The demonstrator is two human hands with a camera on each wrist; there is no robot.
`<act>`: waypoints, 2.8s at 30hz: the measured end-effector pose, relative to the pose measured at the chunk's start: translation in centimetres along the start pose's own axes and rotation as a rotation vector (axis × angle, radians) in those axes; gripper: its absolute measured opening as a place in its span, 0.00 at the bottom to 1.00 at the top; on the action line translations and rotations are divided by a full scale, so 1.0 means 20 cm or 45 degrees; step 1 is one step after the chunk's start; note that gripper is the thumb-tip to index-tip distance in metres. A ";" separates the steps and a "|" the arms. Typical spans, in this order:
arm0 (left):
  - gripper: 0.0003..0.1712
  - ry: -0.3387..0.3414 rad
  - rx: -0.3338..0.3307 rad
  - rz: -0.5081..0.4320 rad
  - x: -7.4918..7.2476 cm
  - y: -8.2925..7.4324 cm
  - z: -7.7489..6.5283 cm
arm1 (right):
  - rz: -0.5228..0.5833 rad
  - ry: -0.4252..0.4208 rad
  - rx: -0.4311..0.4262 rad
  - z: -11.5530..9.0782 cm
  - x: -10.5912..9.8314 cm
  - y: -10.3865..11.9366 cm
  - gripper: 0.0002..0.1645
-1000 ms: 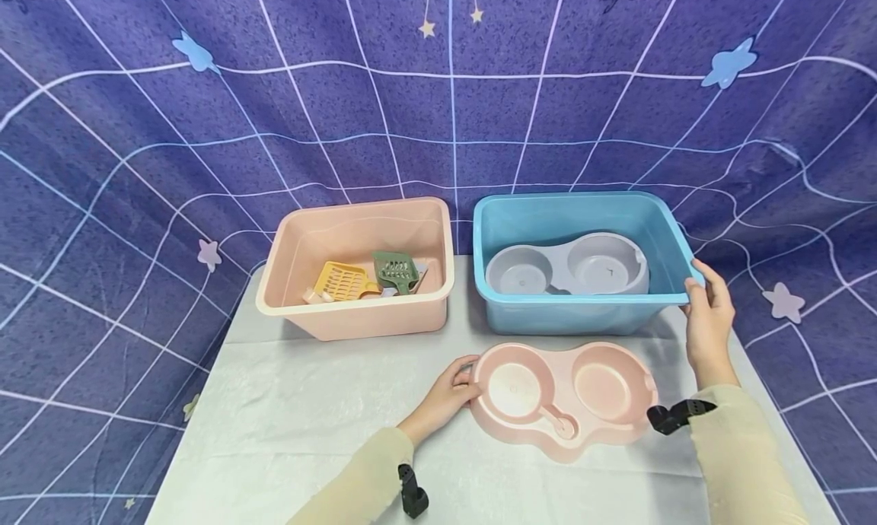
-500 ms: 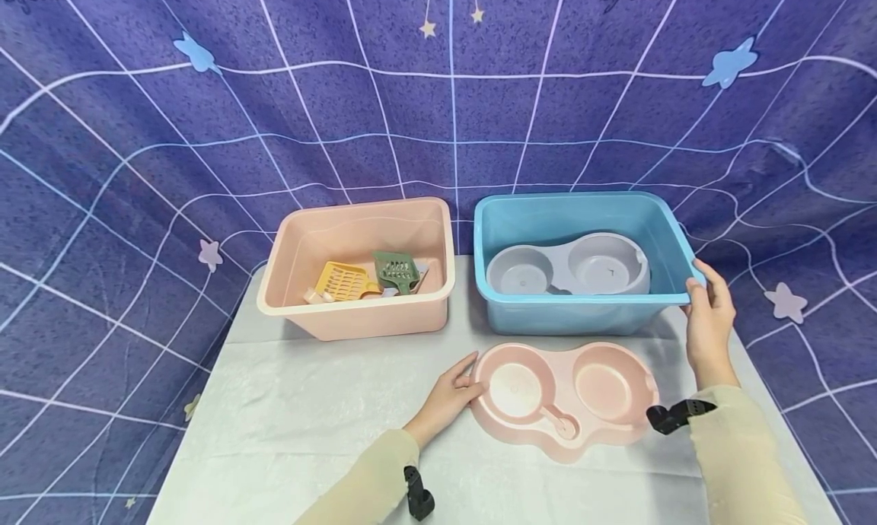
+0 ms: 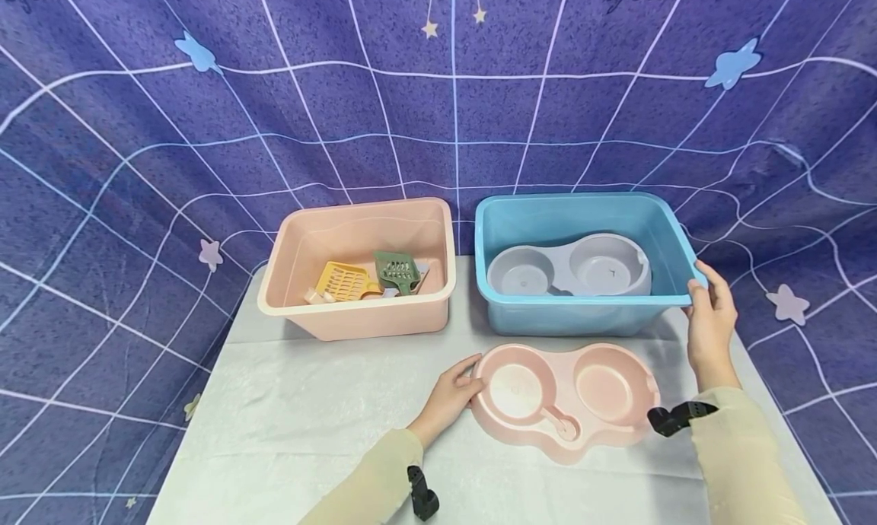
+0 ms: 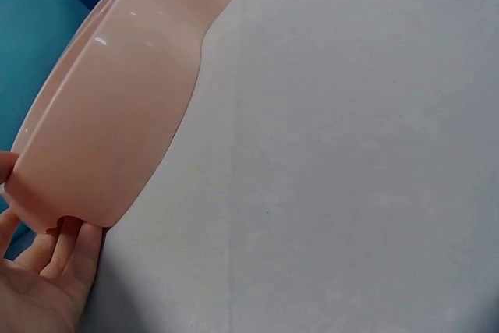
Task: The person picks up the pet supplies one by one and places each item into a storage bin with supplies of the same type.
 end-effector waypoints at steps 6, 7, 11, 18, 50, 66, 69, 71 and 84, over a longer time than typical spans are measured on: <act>0.29 0.035 0.043 0.002 -0.02 -0.15 -0.07 | 0.014 0.012 -0.005 0.00 0.00 -0.01 0.23; 0.29 0.036 0.046 0.000 -0.02 -0.15 -0.06 | 0.004 0.017 -0.006 0.00 0.00 -0.01 0.23; 0.29 0.022 0.041 -0.019 -0.01 -0.05 -0.02 | -0.041 0.025 -0.006 0.00 0.00 0.00 0.24; 0.29 -0.012 -0.046 -0.101 -0.01 0.03 0.00 | -0.060 -0.007 0.001 0.01 0.00 0.01 0.24; 0.27 -0.147 -0.024 -0.152 -0.04 -0.02 -0.08 | -0.001 0.021 -0.015 -0.01 0.01 0.00 0.22; 0.29 -0.236 -0.013 -0.251 -0.12 -0.07 -0.14 | -0.020 0.002 -0.003 -0.01 0.02 0.00 0.23; 0.29 -0.247 -0.026 -0.267 -0.15 -0.12 -0.16 | -0.032 -0.010 0.009 -0.01 0.01 0.00 0.23; 0.29 -0.252 -0.042 -0.272 -0.16 -0.12 -0.16 | -0.035 -0.012 0.013 -0.01 0.01 0.01 0.24; 0.30 -0.243 -0.057 -0.272 -0.24 -0.13 -0.18 | -0.014 0.023 0.022 -0.01 0.00 0.00 0.25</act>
Point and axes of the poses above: each hand's wrist, its own z-axis towards the middle knuckle, its own x-axis out of the palm, y = z × x, the point moved 8 cm from there along z, towards the middle knuckle, and after that the axes turned 4 degrees about x, right-handed, at the moved point
